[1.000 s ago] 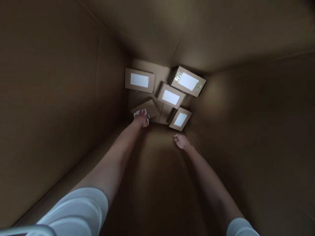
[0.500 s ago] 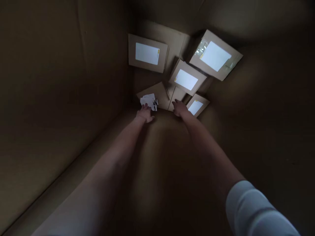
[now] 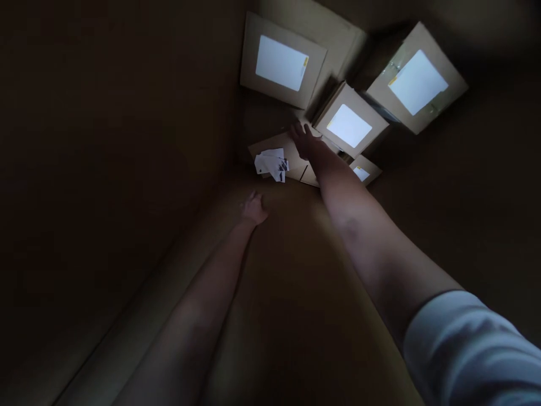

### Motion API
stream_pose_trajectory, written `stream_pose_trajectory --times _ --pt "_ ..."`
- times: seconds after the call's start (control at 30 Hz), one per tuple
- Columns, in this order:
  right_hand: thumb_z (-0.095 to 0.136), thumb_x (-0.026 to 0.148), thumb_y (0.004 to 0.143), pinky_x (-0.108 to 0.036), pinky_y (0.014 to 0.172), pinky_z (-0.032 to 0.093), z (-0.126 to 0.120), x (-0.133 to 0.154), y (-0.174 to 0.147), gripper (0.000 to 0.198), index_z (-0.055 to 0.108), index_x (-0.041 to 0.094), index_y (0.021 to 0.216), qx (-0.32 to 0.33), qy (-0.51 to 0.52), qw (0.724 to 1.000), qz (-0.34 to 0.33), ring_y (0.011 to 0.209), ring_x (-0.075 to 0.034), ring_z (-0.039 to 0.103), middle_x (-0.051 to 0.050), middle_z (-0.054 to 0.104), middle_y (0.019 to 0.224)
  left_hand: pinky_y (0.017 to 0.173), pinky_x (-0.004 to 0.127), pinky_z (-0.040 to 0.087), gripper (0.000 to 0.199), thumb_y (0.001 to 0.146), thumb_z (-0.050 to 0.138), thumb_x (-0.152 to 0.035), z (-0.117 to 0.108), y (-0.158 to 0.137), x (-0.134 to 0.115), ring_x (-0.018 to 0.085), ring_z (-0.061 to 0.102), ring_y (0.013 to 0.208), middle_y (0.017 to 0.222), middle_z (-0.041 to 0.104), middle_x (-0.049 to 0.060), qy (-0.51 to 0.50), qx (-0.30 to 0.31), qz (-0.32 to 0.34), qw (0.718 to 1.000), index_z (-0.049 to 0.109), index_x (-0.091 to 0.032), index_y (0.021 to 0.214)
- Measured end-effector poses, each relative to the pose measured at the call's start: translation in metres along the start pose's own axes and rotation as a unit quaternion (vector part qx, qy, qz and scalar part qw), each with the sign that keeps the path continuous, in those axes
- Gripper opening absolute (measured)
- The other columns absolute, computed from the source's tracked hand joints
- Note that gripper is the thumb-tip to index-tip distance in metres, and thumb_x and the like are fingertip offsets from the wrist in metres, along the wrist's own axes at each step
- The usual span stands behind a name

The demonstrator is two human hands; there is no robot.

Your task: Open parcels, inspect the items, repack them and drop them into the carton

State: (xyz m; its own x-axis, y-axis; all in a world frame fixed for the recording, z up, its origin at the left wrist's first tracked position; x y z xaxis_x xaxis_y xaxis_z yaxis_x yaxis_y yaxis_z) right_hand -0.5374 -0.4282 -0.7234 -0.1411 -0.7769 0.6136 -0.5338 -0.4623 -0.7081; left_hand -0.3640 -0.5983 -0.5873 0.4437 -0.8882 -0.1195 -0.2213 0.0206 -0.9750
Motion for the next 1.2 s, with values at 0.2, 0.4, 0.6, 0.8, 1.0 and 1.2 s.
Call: stream_pose_trajectory --times 0.2,0.4,0.6,0.8,1.0,1.2 --pt "0.070 0.042 0.078 -0.064 0.105 0.029 0.018 -0.006 -0.024 0.080 0.033 0.012 0.142 0.018 -0.024 0.999 0.017 0.143 -0.041 0.010 -0.023 0.025 0.149 0.115 0.037 0.029 0.067 0.083 0.057 -0.043 -0.009 0.017 0.002 0.027 0.031 0.140 0.148 0.038 0.016 -0.100 -0.045 -0.036 0.993 0.037 -0.013 0.140" --pt "0.051 0.036 0.092 -0.061 0.106 0.027 0.006 -0.001 0.008 0.061 0.032 0.007 0.143 0.027 -0.074 0.996 0.030 0.143 -0.043 0.001 -0.022 0.013 0.154 0.112 0.034 0.034 0.060 0.084 0.056 -0.044 -0.006 0.009 0.000 0.027 0.042 0.131 0.141 0.045 0.012 -0.144 -0.066 -0.055 0.986 0.043 -0.016 0.135" --pt "0.072 0.006 0.070 -0.063 0.103 0.034 0.017 -0.022 -0.028 0.088 0.029 0.018 0.146 0.104 -0.092 0.983 0.122 0.134 -0.045 0.032 -0.025 0.017 0.151 0.114 0.037 0.030 0.074 0.077 0.066 -0.043 -0.011 0.024 0.002 0.030 0.037 0.136 0.144 0.041 0.017 -0.201 -0.092 -0.071 0.973 0.038 -0.011 0.138" --pt "0.077 0.006 0.060 -0.053 0.106 0.040 0.040 -0.035 -0.071 0.089 0.036 0.017 0.138 0.113 -0.043 0.971 0.208 0.136 -0.037 0.034 -0.018 0.023 0.151 0.116 0.042 0.027 0.082 0.071 0.073 -0.039 -0.035 0.060 -0.001 0.032 0.030 0.140 0.149 0.034 0.014 -0.236 -0.091 -0.053 0.966 0.034 -0.019 0.141" --pt "0.067 0.007 0.068 -0.036 0.111 0.035 0.051 -0.017 -0.088 0.074 0.037 0.009 0.136 0.082 -0.032 0.991 0.104 0.131 -0.026 0.040 -0.018 0.037 0.141 0.117 0.043 0.020 0.086 0.070 0.077 -0.037 -0.060 0.083 -0.006 0.032 0.022 0.143 0.149 0.033 0.014 -0.237 -0.128 0.002 0.963 0.033 -0.012 0.140" --pt "0.058 0.003 0.068 -0.034 0.111 0.034 0.055 -0.006 -0.109 0.073 0.040 0.012 0.138 0.057 -0.036 0.997 0.029 0.129 -0.024 0.039 -0.014 0.040 0.135 0.114 0.047 0.024 0.076 0.072 0.073 -0.048 -0.064 0.116 -0.013 0.031 0.027 0.140 0.135 0.051 0.011 -0.316 -0.130 0.065 0.938 0.043 -0.013 0.132"
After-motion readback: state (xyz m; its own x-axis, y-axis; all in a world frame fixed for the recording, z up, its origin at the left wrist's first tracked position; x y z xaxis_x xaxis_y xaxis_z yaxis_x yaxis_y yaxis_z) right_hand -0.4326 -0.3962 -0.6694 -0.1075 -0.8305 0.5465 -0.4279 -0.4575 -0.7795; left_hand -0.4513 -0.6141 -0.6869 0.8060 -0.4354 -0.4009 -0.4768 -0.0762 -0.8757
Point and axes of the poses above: each hand's wrist, its own y-axis towards the middle knuckle, its own z-axis out of the palm, x = y × z, the point moved 5 cm from there along y, towards the middle knuckle
